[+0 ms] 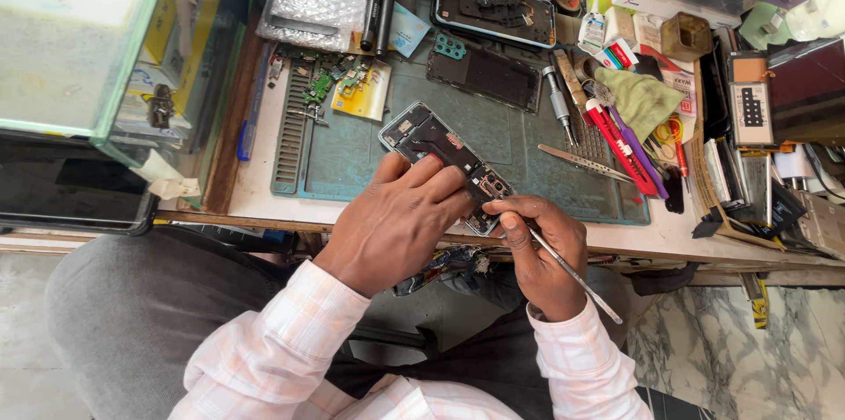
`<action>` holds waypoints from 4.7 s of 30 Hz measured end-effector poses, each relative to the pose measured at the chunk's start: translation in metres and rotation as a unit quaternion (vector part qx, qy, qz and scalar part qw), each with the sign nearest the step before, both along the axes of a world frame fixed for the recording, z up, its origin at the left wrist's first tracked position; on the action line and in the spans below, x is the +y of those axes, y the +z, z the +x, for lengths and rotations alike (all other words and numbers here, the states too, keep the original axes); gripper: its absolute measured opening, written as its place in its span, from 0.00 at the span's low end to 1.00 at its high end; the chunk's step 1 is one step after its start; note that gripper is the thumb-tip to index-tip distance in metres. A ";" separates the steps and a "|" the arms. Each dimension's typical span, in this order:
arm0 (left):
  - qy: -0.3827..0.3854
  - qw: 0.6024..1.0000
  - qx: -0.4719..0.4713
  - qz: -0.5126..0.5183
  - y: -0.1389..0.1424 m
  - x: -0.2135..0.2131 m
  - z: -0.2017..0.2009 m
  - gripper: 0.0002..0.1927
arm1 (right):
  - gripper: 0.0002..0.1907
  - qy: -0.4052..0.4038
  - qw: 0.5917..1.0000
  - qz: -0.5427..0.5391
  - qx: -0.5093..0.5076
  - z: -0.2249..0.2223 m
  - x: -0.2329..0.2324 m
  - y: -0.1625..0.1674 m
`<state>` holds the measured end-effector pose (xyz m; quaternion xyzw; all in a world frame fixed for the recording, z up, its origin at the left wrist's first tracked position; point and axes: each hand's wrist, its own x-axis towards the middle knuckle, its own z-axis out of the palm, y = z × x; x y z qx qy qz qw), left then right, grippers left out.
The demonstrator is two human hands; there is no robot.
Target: The person uses a metal tool to scrape and clean the internal components of a disassembled mobile phone. They rotate the phone to access different areas and continue cleaning the edges and internal surfaces.
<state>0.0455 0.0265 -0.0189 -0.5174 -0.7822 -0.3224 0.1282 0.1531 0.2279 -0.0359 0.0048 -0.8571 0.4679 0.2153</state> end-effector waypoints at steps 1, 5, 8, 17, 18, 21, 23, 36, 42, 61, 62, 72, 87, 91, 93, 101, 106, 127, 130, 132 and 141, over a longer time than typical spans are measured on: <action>0.001 1.000 0.004 0.007 0.000 0.001 0.000 0.12 | 0.11 0.005 1.000 -0.001 0.000 0.000 0.000 0.000; 0.022 0.995 -0.056 -0.085 0.002 0.000 -0.002 0.09 | 0.12 0.011 1.000 -0.012 -0.009 0.000 0.003 0.001; 0.030 0.997 -0.056 0.043 0.004 -0.005 -0.001 0.06 | 0.12 0.010 1.000 -0.017 -0.020 0.002 0.006 -0.001; -0.144 0.973 -0.178 -0.011 0.009 -0.015 -0.007 0.04 | 0.13 0.057 0.985 -0.151 -0.052 0.008 0.025 -0.004; -0.148 0.972 -0.183 -0.018 0.009 -0.015 -0.007 0.04 | 0.13 0.055 0.983 -0.165 -0.052 0.008 0.027 -0.004; -0.162 0.969 -0.187 -0.015 0.009 -0.015 -0.007 0.04 | 0.12 0.060 0.976 -0.204 -0.053 0.008 0.029 -0.004; -0.173 0.969 -0.177 0.022 0.010 -0.017 -0.007 0.04 | 0.12 0.074 0.977 -0.194 -0.051 0.009 0.030 -0.004; 0.007 0.981 -0.146 0.124 0.007 -0.022 -0.014 0.08 | 0.12 0.127 0.974 -0.179 -0.053 0.017 0.037 -0.013; 0.193 0.976 -0.063 0.080 0.005 -0.025 -0.015 0.26 | 0.09 0.130 0.981 -0.142 -0.017 0.016 0.031 -0.011; 0.198 0.977 -0.082 -0.008 0.008 -0.017 -0.018 0.39 | 0.07 0.091 0.973 0.206 -0.048 0.014 0.012 0.051; 0.200 0.976 -0.083 -0.014 0.008 -0.017 -0.018 0.40 | 0.07 0.102 0.971 0.212 -0.044 0.014 0.009 0.055; 0.200 0.976 -0.091 -0.006 0.010 -0.017 -0.017 0.37 | 0.08 0.062 0.972 0.227 0.013 0.013 -0.006 0.036; 0.203 0.977 -0.072 -0.008 0.010 -0.018 -0.017 0.38 | 0.04 0.074 0.985 0.154 -0.025 0.017 0.009 0.032; 0.203 0.976 -0.079 -0.010 0.008 -0.018 -0.016 0.38 | 0.04 0.070 0.982 0.153 -0.085 0.010 0.007 0.050; 0.205 0.975 -0.079 -0.009 0.008 -0.017 -0.016 0.38 | 0.05 0.076 0.979 0.155 -0.106 0.004 0.007 0.055; 0.204 0.975 -0.084 -0.003 0.010 -0.017 -0.017 0.37 | 0.05 0.072 0.986 0.139 -0.056 0.009 0.006 0.041; 0.203 0.976 -0.083 0.000 0.009 -0.019 -0.017 0.37 | 0.04 0.093 0.992 0.065 -0.056 0.009 0.010 0.034; 0.206 0.975 -0.083 -0.007 0.010 -0.018 -0.017 0.37 | 0.07 0.075 0.981 0.178 -0.017 0.013 0.003 0.033; 0.203 0.975 -0.087 -0.008 0.010 -0.017 -0.018 0.37 | 0.08 0.081 0.979 0.185 -0.012 0.008 -0.002 0.037; 0.204 0.975 -0.090 -0.013 0.009 -0.018 -0.019 0.37 | 0.07 0.096 0.977 0.188 -0.003 0.005 -0.004 0.037; 0.212 0.973 -0.090 -0.025 0.006 -0.017 -0.021 0.37 | 0.09 0.076 0.981 0.181 0.008 0.002 -0.006 0.025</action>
